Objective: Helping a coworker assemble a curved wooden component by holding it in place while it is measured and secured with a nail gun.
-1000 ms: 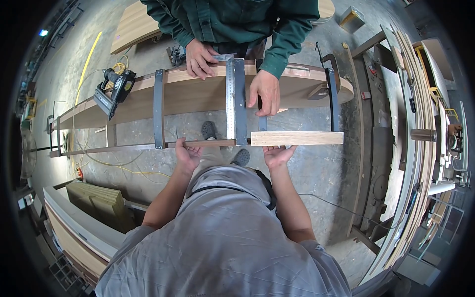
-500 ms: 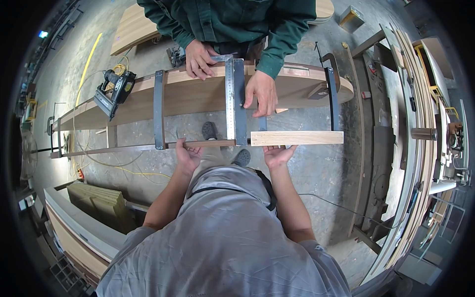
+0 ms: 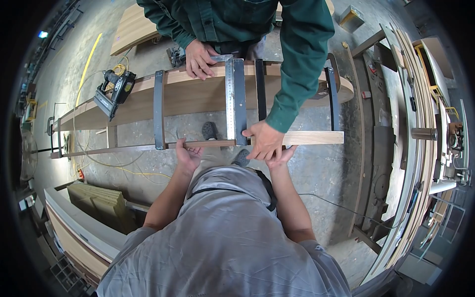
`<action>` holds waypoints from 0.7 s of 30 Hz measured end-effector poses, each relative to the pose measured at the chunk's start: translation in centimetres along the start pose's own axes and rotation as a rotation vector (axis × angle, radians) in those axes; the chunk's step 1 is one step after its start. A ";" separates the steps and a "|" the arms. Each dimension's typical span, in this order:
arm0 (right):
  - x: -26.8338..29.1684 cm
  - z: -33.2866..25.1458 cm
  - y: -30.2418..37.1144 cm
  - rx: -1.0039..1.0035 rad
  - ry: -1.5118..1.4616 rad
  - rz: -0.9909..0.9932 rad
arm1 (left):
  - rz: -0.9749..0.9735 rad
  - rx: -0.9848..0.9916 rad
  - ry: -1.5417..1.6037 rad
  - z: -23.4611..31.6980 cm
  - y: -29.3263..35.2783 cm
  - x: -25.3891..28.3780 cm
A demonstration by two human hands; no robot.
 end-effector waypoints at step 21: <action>-0.3 0.0 0.9 0.042 0.158 0.233 | -0.007 -0.021 0.000 0.1 -0.5 0.4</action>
Point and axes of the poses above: each hand's wrist, its own y-axis away from the middle knuckle, its own x-axis out of the back of the hand, z = x × y, the point moved 5 cm from there along -y, towards the middle knuckle
